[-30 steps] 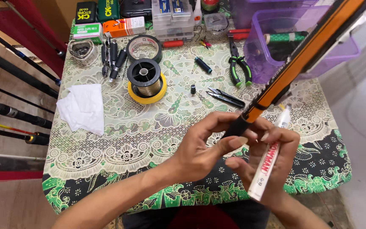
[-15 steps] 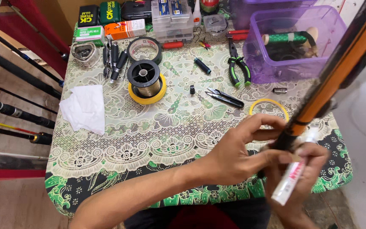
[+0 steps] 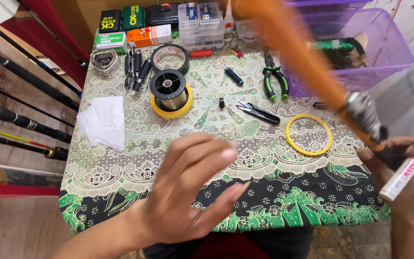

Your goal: The person uses a white marker to draw lines on the orange and black sections of a fishing rod. They rotate the rod to mark different sides and then repeat the process on a second, similar rod.

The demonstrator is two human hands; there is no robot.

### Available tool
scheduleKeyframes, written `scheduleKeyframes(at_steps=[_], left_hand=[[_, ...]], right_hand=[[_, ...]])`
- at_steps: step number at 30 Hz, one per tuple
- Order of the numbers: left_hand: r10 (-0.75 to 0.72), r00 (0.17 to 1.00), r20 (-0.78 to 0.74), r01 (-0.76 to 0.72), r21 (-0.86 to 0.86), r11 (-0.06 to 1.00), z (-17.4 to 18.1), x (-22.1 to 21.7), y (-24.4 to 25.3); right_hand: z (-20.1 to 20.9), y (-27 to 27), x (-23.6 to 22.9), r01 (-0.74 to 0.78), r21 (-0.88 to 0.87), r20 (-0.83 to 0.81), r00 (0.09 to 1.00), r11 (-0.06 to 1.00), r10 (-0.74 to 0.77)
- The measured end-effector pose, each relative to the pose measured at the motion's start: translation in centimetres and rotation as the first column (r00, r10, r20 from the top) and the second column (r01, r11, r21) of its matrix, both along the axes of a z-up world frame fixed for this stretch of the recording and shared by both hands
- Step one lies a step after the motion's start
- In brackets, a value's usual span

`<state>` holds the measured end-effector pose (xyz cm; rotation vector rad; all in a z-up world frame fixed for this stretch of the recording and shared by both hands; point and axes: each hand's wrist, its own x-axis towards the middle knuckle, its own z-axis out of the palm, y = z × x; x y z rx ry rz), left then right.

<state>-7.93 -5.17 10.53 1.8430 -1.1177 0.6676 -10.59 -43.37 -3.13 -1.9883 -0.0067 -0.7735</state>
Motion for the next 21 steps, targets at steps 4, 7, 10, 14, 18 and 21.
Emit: scheduleKeyframes(at_steps=[4,7,10,14,18,21], left_hand=[[0.156,0.971,0.181,-0.174,0.090,0.981,-0.1,-1.9,2.4],[0.175,0.821,0.544,-0.321,0.185,0.929,-1.0,-2.1,3.8],[0.291,0.763,0.577,-0.494,0.230,0.839,0.0,-2.2,3.7],[0.305,0.797,0.522,-0.555,0.430,0.712,-0.6,-1.2,4.7],[0.381,0.882,0.277,-0.464,0.651,0.600,-3.1,-0.8,6.4],[0.388,0.919,0.073,-0.314,0.733,0.604,-4.8,-0.2,7.2]], right_hand=[[1.6,0.1,-0.4,-0.012,-0.087,-0.119,0.993,0.996,0.002],[1.5,-0.5,0.0,-0.184,-0.006,-0.111,0.977,0.983,0.182],[1.1,-0.9,0.5,-0.269,-0.006,-0.115,0.957,0.963,0.266],[1.8,0.1,1.6,-0.311,-0.270,-0.209,0.943,0.911,0.260],[2.4,1.1,3.5,-0.383,-0.508,-0.204,0.924,0.772,0.324],[2.8,3.2,4.7,-0.430,-0.497,-0.196,0.902,0.753,0.385]])
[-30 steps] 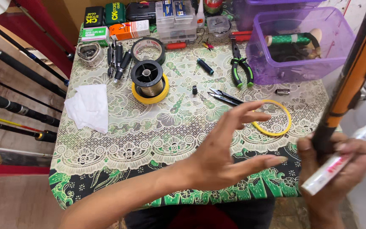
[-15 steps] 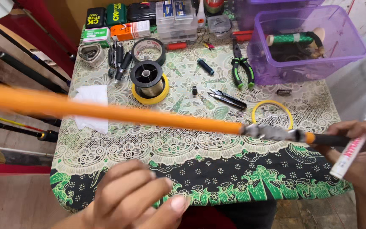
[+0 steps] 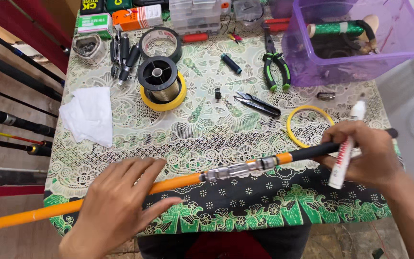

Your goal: The person uses a white marker to draw lines on the orange and black sections of a fishing rod. They rotate the rod to mark different sides and then repeat the process on a second, similar rod.

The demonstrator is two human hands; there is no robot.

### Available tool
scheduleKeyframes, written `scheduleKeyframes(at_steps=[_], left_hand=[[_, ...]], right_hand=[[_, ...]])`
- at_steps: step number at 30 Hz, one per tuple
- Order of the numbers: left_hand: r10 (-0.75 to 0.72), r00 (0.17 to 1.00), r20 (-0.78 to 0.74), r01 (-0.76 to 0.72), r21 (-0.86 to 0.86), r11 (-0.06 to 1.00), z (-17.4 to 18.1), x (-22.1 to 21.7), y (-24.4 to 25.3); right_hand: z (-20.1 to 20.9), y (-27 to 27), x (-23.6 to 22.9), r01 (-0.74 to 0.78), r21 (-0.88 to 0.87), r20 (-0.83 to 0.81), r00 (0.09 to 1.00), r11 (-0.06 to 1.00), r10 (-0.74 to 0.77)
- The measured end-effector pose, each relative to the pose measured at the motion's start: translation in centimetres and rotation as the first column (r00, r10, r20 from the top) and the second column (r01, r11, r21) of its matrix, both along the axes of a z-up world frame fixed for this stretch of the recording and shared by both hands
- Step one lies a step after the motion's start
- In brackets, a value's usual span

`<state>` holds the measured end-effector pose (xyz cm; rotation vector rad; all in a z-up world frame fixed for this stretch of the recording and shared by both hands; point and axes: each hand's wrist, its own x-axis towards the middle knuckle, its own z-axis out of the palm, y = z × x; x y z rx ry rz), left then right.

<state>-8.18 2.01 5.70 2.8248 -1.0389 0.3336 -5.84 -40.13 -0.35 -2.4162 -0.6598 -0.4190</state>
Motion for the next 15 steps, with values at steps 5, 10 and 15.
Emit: scheduleKeyframes(at_steps=[5,10,15], left_hand=[[0.070,0.976,-0.204,-0.081,-0.049,0.995,-3.0,0.5,1.1],[0.047,0.990,-0.134,-0.078,-0.232,0.970,-4.2,1.0,2.0],[0.064,0.998,-0.004,-0.063,-0.236,0.970,-5.4,0.9,2.5]], right_hand=[[-0.7,1.6,2.0,-0.073,-0.036,-0.021,0.997,0.997,0.072],[-0.2,3.8,3.0,-0.107,-0.032,-0.003,0.994,0.994,0.107],[-0.1,4.8,3.7,-0.154,-0.003,0.092,0.984,0.988,0.153]])
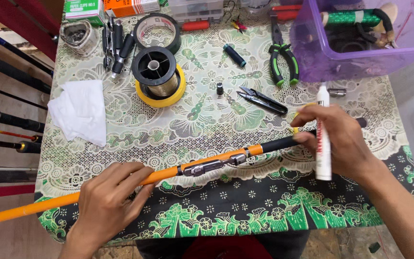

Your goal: The person uses a white marker to draw lines on the orange and black sections of a fishing rod. They rotate the rod to mark different sides and then repeat the process on a second, similar rod.

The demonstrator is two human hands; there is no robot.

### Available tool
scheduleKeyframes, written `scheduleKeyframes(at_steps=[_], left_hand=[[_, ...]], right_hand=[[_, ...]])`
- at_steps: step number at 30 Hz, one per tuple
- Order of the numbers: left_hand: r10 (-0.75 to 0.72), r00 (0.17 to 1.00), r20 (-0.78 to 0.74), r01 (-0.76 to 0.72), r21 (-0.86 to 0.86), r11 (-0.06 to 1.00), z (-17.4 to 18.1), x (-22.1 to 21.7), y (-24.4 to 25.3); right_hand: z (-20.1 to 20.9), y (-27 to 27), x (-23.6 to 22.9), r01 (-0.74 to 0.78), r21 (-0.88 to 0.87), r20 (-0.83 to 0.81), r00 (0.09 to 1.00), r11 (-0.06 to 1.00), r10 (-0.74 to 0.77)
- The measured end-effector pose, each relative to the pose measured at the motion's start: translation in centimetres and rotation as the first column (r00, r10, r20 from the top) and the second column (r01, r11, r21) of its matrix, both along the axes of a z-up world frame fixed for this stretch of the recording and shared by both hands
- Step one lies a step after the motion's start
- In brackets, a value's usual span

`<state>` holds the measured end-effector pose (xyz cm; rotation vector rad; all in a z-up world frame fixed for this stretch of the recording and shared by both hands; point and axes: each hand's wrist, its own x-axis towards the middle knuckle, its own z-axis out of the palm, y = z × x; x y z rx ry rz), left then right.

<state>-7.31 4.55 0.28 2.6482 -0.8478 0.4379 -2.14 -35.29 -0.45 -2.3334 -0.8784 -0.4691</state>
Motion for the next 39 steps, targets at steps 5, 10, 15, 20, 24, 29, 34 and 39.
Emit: scheduleKeyframes(at_steps=[5,10,15,20,24,29,34,39], left_hand=[[-0.015,0.999,0.038,0.015,-0.005,1.000,-0.1,0.2,-0.3],[-0.019,0.997,0.070,0.021,-0.020,1.000,-0.6,0.6,-0.6],[-0.025,0.993,0.115,0.027,-0.015,1.000,-1.1,0.8,-0.7],[0.010,0.988,0.156,-0.008,-0.015,1.000,-1.7,0.7,-0.9],[0.024,0.989,0.143,-0.018,-0.043,0.999,-2.0,0.9,-1.0],[0.019,0.989,0.147,-0.010,-0.060,0.998,-2.5,0.7,-0.9],[0.012,0.992,0.122,-0.002,-0.077,0.997,-2.2,0.7,-1.1],[-0.014,0.994,0.110,0.027,-0.117,0.993,-1.9,0.8,-1.2]], right_hand=[[0.3,2.5,-0.7,0.060,0.362,-0.139,0.990,0.930,-0.010],[1.7,5.0,-0.7,0.068,0.433,-0.104,0.994,0.899,-0.025],[3.0,6.5,-1.3,0.202,0.367,-0.460,0.888,0.908,-0.011],[1.7,6.7,-1.1,0.144,0.417,-0.426,0.903,0.897,0.053],[1.8,6.5,-1.6,0.135,0.359,-0.382,0.924,0.923,0.013],[0.5,6.8,-1.8,0.080,0.358,-0.230,0.973,0.930,0.005],[-0.1,6.9,-1.4,0.010,0.371,-0.157,0.986,0.929,0.052],[0.2,7.3,-1.5,0.027,0.335,-0.146,0.989,0.942,0.024]])
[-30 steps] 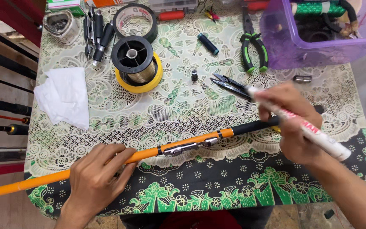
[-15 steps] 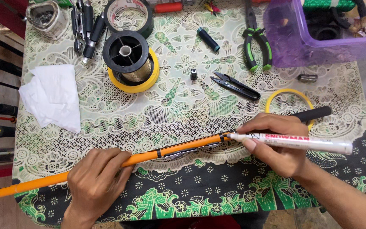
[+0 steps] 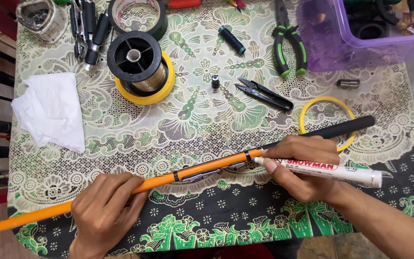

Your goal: The person uses a white marker to draw lines on the orange and black sections of a fishing rod. They rotate the rod to mark different sides and then repeat the process on a second, similar rod.

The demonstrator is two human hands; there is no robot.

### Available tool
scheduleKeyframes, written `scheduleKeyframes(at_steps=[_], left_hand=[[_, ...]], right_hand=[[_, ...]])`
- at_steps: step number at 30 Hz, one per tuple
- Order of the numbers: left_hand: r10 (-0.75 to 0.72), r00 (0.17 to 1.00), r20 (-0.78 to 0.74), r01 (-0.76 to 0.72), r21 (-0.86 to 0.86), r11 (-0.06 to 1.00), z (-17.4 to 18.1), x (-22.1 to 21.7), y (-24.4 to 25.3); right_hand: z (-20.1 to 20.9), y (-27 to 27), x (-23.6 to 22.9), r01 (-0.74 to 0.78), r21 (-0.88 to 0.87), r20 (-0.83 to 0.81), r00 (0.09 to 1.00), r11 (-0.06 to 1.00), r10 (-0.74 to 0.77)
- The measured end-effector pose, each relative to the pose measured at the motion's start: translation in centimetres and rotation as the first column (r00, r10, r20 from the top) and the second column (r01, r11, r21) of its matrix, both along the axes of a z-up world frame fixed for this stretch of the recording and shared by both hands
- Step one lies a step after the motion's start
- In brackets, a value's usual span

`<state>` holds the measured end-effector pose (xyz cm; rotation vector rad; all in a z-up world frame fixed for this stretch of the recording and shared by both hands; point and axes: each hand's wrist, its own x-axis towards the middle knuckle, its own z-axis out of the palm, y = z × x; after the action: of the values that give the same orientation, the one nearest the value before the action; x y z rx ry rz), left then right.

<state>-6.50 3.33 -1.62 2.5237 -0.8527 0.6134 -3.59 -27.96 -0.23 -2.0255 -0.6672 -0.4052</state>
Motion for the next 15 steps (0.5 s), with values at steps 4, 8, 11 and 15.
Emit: scheduleKeyframes(at_steps=[4,8,11,15], left_hand=[[0.000,1.000,-0.004,-0.001,-0.007,1.000,-0.03,-0.01,-0.01],[0.005,1.000,-0.006,-0.005,-0.005,1.000,0.09,-0.01,-0.09],[0.004,1.000,-0.010,-0.004,-0.003,1.000,0.03,-0.03,-0.02],[0.012,1.000,0.001,-0.012,-0.006,1.000,0.03,-0.03,-0.05]], right_hand=[[0.08,0.31,0.02,0.020,0.014,0.006,1.000,1.000,-0.020],[0.25,0.37,0.03,0.022,-0.016,0.014,1.000,1.000,-0.022],[0.30,0.27,0.13,-0.001,-0.011,0.006,1.000,1.000,0.001],[0.19,0.02,0.05,-0.007,0.010,-0.010,1.000,1.000,0.007]])
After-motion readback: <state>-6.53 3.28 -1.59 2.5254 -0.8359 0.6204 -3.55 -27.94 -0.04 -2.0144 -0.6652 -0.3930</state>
